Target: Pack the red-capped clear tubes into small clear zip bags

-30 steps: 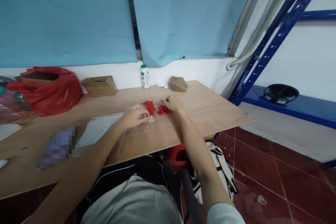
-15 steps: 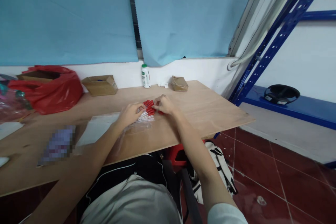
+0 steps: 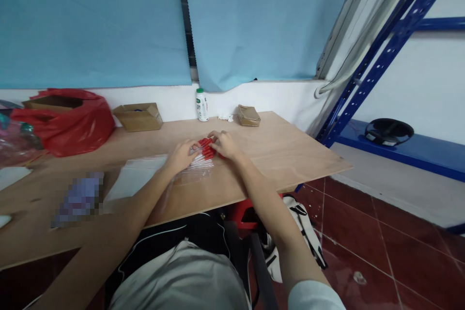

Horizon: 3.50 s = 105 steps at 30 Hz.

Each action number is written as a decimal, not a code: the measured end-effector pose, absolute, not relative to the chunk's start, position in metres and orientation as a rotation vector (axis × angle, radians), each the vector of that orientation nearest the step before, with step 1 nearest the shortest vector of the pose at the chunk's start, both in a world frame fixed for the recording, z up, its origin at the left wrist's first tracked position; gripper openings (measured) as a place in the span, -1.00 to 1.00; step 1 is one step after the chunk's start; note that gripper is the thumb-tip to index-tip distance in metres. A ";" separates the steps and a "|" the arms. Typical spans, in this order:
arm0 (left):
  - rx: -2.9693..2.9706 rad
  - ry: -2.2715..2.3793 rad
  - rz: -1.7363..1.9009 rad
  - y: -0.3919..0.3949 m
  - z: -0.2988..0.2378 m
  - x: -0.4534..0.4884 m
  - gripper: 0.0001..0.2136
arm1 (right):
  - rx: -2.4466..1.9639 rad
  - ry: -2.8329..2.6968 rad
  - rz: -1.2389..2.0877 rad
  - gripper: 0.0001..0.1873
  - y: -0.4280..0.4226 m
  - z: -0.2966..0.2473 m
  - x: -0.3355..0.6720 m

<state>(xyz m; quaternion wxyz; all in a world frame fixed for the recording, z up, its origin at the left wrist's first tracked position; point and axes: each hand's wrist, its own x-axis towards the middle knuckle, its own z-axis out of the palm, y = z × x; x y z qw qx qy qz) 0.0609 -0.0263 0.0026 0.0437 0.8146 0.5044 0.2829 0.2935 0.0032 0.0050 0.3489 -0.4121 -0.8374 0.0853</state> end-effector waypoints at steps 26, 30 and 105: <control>2.498 1.506 0.801 -0.043 0.011 0.076 -0.59 | -0.692 -2.104 0.273 -0.87 -0.023 0.022 0.275; 2.523 1.539 0.767 -0.041 0.013 0.077 -0.58 | -0.736 -2.099 0.266 -0.92 -0.024 0.022 0.273; 2.645 1.195 0.797 -0.044 0.030 0.062 -0.58 | -0.684 -1.952 0.714 -0.72 -0.020 0.030 0.299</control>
